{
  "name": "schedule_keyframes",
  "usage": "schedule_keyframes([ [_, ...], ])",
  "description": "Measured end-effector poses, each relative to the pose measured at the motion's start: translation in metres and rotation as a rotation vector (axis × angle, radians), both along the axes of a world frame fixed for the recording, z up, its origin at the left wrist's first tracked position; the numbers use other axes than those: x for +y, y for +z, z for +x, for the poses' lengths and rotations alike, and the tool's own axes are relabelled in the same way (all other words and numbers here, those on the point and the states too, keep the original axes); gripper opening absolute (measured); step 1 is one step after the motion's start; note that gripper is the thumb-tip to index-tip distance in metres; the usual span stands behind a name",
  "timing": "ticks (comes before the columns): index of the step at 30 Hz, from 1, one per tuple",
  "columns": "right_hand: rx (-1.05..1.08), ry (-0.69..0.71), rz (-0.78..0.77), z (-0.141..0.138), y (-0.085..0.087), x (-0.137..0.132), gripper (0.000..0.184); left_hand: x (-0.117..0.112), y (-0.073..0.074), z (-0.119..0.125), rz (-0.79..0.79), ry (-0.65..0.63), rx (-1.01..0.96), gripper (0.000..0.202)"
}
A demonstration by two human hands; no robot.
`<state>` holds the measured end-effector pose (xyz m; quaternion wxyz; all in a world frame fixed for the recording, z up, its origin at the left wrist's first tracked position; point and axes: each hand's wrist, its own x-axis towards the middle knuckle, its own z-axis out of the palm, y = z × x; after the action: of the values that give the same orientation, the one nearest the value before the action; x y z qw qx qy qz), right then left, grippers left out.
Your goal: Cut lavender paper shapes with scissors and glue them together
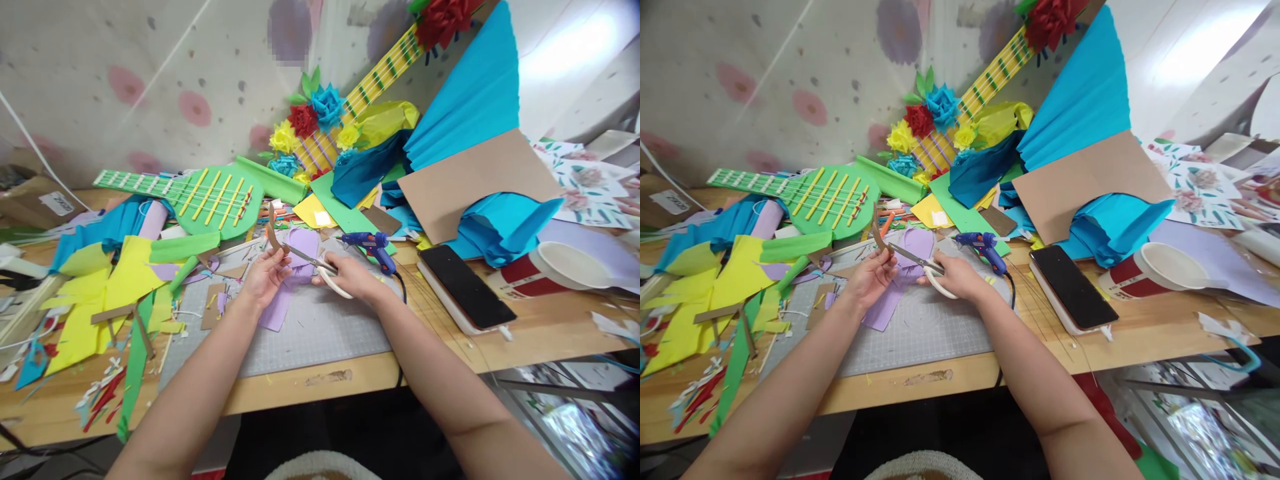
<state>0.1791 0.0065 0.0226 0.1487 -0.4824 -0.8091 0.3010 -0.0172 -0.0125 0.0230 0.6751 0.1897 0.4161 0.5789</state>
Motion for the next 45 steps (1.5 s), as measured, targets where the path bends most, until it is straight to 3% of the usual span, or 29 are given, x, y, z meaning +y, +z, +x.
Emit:
schedule_keyframes([
  [14,-0.061,0.025,0.060,0.006,0.009,-0.003,0.040,0.002,-0.003,-0.003,0.058,0.022,0.215,0.010],
  [24,-0.082,0.046,0.036,0.008,0.015,-0.004,0.038,0.003,-0.006,-0.005,0.131,-0.052,0.323,0.028],
  [31,-0.140,-0.029,0.067,0.002,0.012,-0.007,0.040,0.002,-0.007,-0.004,0.146,-0.039,0.346,0.030],
  [45,-0.050,-0.036,0.082,0.000,0.009,-0.006,0.039,0.000,-0.002,-0.002,0.131,-0.021,0.305,0.027],
])
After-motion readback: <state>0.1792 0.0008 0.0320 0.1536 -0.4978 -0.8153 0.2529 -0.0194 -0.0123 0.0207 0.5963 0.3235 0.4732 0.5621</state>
